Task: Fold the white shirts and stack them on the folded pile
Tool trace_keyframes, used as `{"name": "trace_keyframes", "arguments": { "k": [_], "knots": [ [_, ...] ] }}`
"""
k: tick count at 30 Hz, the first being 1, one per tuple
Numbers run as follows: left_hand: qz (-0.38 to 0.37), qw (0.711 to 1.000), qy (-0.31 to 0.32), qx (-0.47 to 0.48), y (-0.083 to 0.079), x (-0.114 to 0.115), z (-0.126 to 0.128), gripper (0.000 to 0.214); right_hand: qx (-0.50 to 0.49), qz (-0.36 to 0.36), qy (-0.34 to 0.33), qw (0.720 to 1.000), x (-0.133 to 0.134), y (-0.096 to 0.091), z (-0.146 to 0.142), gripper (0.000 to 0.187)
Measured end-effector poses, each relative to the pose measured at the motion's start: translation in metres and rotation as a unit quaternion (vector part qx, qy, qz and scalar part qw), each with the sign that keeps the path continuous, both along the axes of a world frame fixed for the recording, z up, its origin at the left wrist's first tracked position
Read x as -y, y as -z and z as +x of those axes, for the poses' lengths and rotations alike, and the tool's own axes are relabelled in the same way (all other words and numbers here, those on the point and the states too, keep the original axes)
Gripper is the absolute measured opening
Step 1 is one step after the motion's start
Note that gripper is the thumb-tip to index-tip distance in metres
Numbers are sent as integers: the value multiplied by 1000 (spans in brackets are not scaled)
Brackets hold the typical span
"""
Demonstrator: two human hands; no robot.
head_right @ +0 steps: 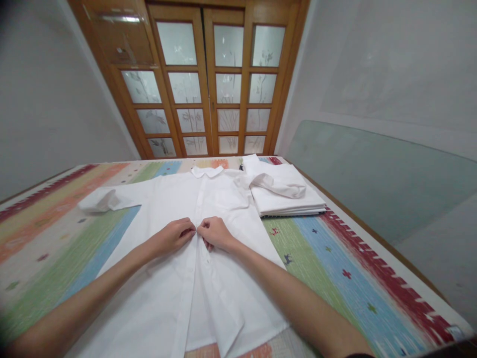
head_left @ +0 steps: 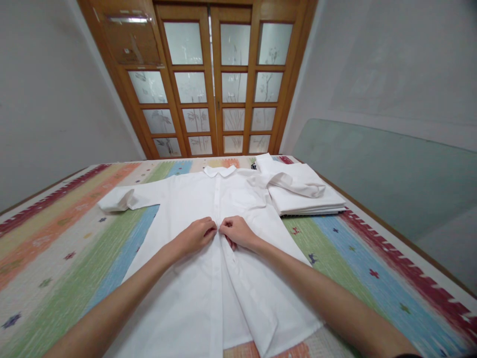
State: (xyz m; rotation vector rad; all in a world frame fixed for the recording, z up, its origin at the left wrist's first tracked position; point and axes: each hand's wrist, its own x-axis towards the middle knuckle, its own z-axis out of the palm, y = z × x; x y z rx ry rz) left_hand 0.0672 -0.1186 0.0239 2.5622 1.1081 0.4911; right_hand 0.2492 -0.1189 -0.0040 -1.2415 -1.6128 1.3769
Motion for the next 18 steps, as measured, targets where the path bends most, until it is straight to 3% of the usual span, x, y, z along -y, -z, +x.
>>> {"name": "trace_keyframes", "arguments": {
  "k": [10, 18],
  "knots": [
    [60, 993, -48, 89, 20, 18, 1, 22, -20, -9, -2, 1000, -3, 3, 0, 16],
    [26, 990, -65, 119, 18, 18, -1, 17, -23, -25, -4, 999, -2, 2, -1, 15]
  ]
}}
